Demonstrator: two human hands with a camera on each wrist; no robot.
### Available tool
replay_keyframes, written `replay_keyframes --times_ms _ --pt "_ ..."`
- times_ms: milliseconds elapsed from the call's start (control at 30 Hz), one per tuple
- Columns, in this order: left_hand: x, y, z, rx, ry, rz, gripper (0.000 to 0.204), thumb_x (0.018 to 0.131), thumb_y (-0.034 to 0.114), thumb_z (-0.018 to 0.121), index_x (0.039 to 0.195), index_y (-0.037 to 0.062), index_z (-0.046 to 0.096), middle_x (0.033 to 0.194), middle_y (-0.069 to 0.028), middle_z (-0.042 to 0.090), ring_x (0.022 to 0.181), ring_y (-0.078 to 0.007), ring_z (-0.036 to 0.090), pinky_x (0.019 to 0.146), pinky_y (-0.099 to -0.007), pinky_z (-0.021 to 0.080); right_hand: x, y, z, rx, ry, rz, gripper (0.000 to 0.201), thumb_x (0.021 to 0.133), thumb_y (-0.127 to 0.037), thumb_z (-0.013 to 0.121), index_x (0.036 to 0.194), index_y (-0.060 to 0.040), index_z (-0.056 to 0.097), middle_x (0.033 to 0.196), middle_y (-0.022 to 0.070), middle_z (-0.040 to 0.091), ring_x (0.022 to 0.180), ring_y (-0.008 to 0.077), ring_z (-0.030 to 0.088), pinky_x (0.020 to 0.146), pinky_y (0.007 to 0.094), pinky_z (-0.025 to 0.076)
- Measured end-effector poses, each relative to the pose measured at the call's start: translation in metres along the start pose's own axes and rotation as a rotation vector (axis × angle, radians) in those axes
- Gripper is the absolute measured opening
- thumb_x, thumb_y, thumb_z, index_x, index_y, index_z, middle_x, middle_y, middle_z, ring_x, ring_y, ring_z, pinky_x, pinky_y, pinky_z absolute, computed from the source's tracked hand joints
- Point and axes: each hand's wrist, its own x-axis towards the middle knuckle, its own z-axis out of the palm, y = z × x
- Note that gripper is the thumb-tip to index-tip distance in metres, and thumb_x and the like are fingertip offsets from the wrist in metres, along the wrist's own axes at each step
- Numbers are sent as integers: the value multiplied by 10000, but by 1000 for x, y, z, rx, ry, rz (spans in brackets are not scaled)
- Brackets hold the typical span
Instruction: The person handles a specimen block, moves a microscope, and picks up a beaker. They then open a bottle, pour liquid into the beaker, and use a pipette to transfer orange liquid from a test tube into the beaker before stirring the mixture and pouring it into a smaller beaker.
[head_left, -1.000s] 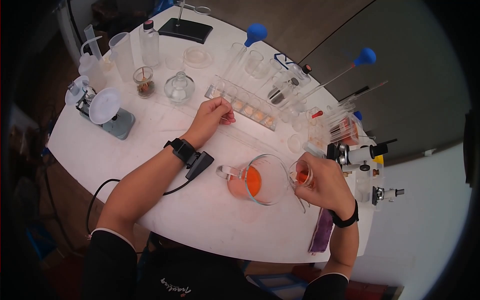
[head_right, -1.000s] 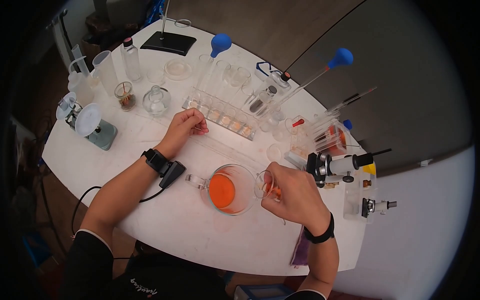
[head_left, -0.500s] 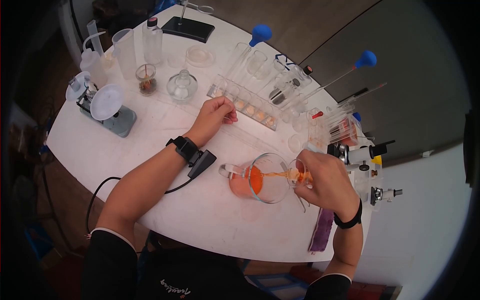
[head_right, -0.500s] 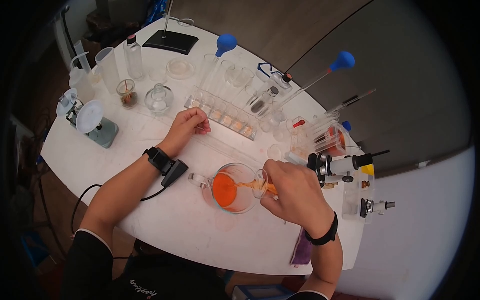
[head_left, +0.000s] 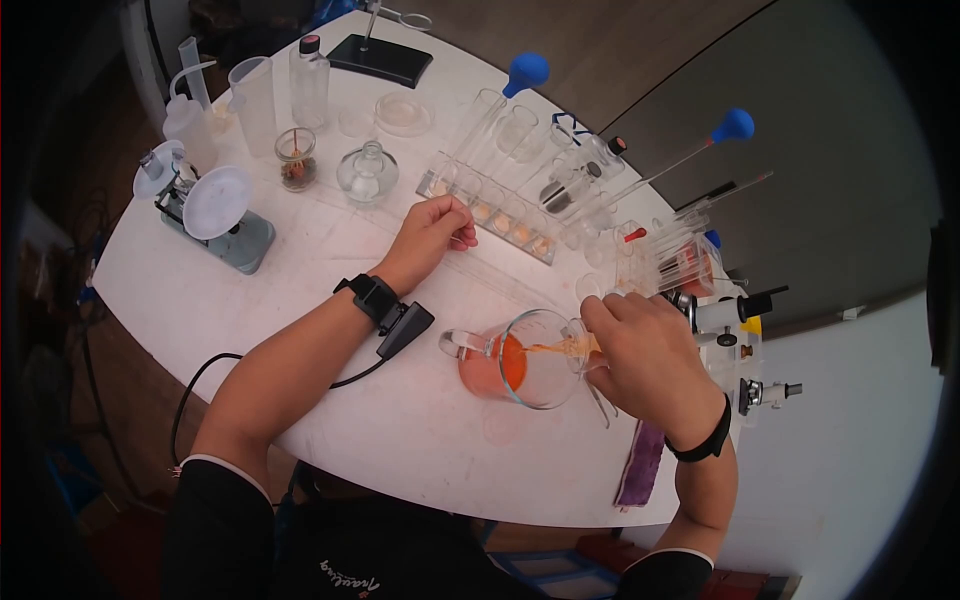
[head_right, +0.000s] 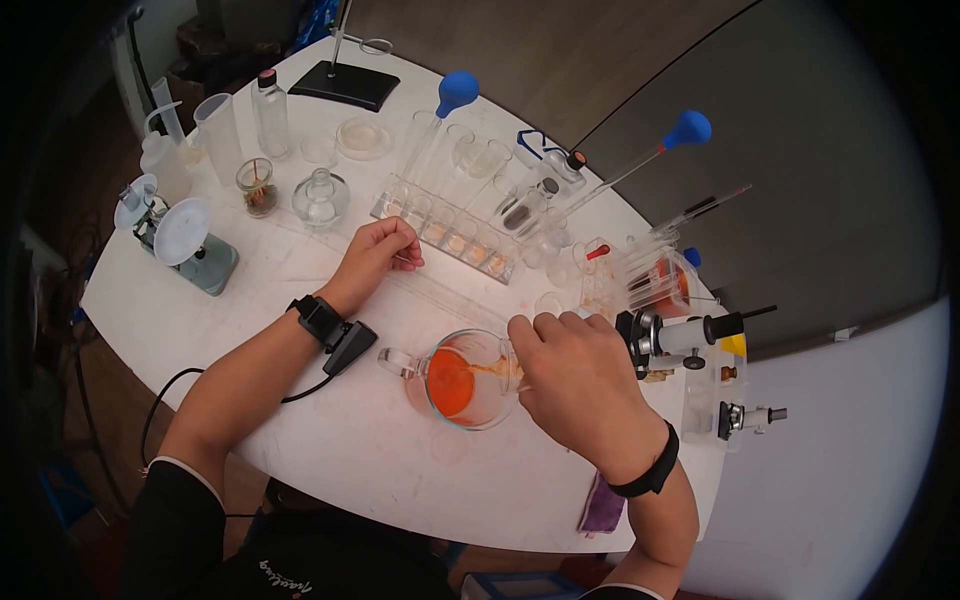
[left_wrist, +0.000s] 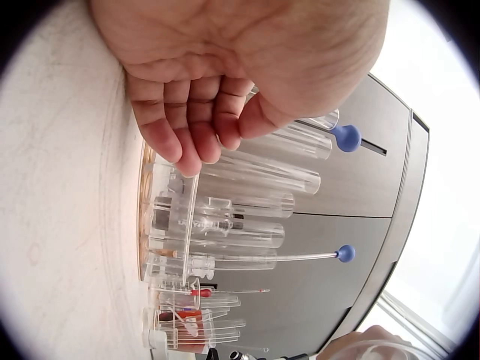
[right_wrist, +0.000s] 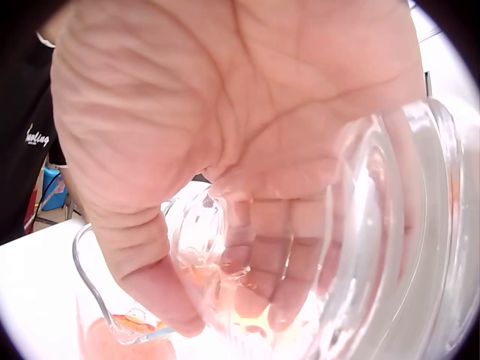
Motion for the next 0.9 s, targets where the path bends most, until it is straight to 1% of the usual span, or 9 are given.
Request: replay_keyframes --times_ms 100,200,300,400,500,633,700,833,900 --pt "0 -1 0 2 1 3 195 993 203 497 904 60 596 862 -39 642 819 -123 631 760 -256 507 2 -7 2 -95 1 -5 268 665 -63 690 902 -58 565 778 64 583 772 238 599 724 377 457" --pt "1 -2 0 -8 -4 5 194 991 204 501 906 59 597 864 -42 642 821 -125 631 762 -257 507 2 -17 1 -180 27 -1 218 696 -63 666 889 -69 567 779 59 572 788 230 581 753 381 447" --pt "0 -1 0 -10 2 2 197 992 207 503 905 58 598 863 -43 641 824 -125 631 762 -255 505 4 -25 3 -258 75 16 161 730 -57 631 877 -68 566 787 55 557 799 224 565 815 407 452" --pt "-1 2 0 4 5 1 197 991 206 503 902 57 597 862 -43 641 823 -124 630 762 -254 504 7 -30 5 -319 164 27 134 746 -55 613 869 -68 563 794 57 538 803 223 552 882 432 452" --pt "0 1 1 9 1 5 198 990 203 500 899 57 596 860 -42 640 821 -123 629 761 -254 503 7 -30 1 -333 197 0 136 753 -60 611 881 -69 563 804 58 529 810 223 547 935 446 444" --pt "1 -2 1 -40 18 13 159 958 165 523 890 48 606 829 -34 639 773 -117 638 715 -243 505 5 -29 -4 -283 195 -4 180 743 -52 613 916 -71 569 820 55 532 844 231 553 933 447 442" --pt "1 -2 1 -38 20 14 158 958 165 523 891 49 606 827 -32 639 770 -115 636 714 -242 504 4 -29 -7 -257 174 17 222 725 -28 607 939 -75 568 854 55 540 894 243 561 941 443 436" --pt "0 0 0 -3 -5 9 207 994 207 496 891 58 596 852 -42 638 814 -120 626 758 -251 502 2 -30 -12 -293 205 23 224 720 -39 611 938 -79 576 859 45 541 898 228 562 939 443 439" --pt "1 -2 -1 -4 -8 7 205 993 207 496 892 59 596 852 -40 638 813 -121 626 757 -251 502 1 -31 -14 -298 222 19 226 718 -49 615 939 -80 580 864 39 544 908 222 565 936 442 441"
